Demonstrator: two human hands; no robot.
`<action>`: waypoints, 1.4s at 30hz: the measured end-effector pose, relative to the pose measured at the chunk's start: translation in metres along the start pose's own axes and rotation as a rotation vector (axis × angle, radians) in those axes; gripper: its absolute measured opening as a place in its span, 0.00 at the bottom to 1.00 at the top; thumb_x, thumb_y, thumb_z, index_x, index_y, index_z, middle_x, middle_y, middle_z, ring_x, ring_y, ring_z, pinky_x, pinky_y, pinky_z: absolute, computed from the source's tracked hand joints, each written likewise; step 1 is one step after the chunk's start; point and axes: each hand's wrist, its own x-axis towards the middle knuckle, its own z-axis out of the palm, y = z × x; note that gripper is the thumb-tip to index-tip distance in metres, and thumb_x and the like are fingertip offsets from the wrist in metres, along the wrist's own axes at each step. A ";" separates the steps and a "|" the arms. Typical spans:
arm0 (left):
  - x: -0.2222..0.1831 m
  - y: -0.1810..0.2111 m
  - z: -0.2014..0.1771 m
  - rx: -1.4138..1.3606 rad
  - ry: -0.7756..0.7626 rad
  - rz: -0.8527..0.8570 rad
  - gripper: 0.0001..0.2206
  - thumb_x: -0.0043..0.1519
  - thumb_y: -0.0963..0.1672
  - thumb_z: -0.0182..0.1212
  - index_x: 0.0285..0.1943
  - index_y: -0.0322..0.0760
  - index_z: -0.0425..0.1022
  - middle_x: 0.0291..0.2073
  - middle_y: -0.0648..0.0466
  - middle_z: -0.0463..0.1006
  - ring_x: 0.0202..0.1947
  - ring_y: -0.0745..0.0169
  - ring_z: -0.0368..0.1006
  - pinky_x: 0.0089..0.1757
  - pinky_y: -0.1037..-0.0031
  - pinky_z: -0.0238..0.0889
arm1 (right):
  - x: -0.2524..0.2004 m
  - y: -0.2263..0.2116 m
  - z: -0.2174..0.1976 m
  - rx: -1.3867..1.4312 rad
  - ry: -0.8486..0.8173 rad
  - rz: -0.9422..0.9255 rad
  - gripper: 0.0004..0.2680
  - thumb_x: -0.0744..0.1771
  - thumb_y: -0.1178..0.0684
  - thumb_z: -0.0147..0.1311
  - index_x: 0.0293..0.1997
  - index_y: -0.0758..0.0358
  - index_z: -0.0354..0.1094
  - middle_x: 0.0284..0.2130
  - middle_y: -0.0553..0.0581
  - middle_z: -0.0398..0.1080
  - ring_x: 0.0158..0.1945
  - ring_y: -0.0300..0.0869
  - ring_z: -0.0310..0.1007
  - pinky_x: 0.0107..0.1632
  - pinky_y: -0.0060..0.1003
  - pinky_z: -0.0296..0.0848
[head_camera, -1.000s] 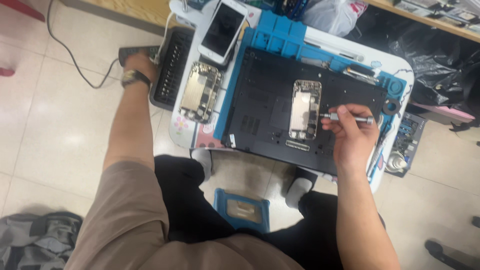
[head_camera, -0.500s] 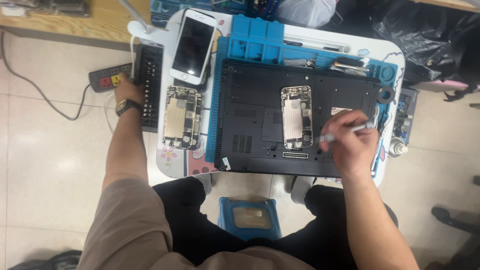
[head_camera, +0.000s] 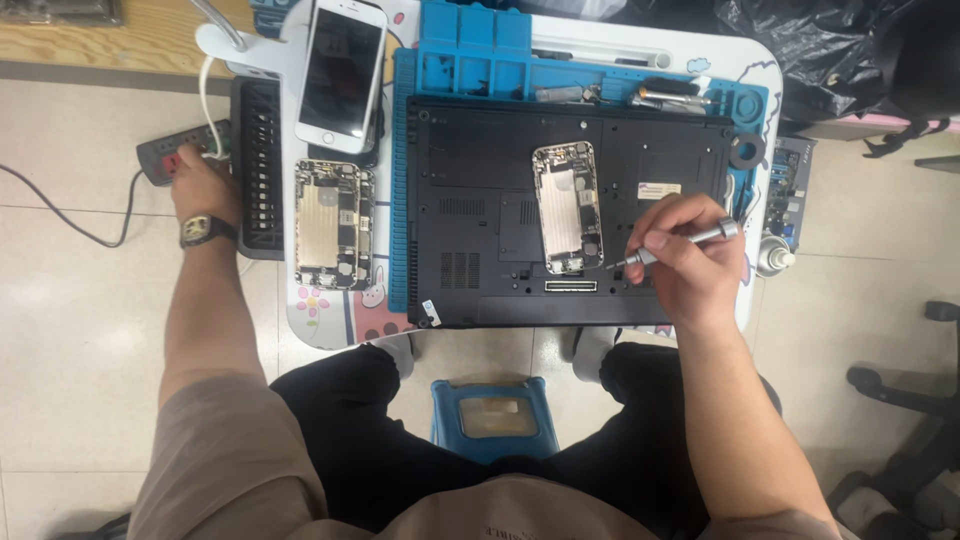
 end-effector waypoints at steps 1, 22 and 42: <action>-0.002 -0.001 0.001 -0.001 -0.004 0.001 0.12 0.77 0.40 0.62 0.62 0.31 0.64 0.42 0.26 0.83 0.38 0.15 0.80 0.36 0.31 0.71 | -0.001 0.001 -0.003 -0.002 0.003 0.003 0.04 0.68 0.60 0.60 0.37 0.62 0.67 0.31 0.66 0.72 0.23 0.48 0.70 0.23 0.33 0.73; -0.026 0.026 -0.067 -0.084 -0.172 -0.022 0.12 0.81 0.41 0.46 0.71 0.30 0.60 0.67 0.25 0.70 0.43 0.04 0.74 0.39 0.23 0.65 | 0.004 -0.008 -0.003 -0.028 0.145 0.035 0.05 0.68 0.57 0.64 0.37 0.59 0.70 0.33 0.62 0.75 0.26 0.46 0.73 0.26 0.33 0.77; -0.210 0.430 -0.215 -0.238 -0.244 0.858 0.68 0.52 0.67 0.83 0.93 0.35 0.46 0.88 0.30 0.50 0.86 0.19 0.44 0.77 0.25 0.30 | 0.016 -0.001 0.011 0.010 0.206 -0.076 0.11 0.69 0.58 0.72 0.53 0.71 0.75 0.47 0.66 0.80 0.49 0.51 0.89 0.51 0.38 0.93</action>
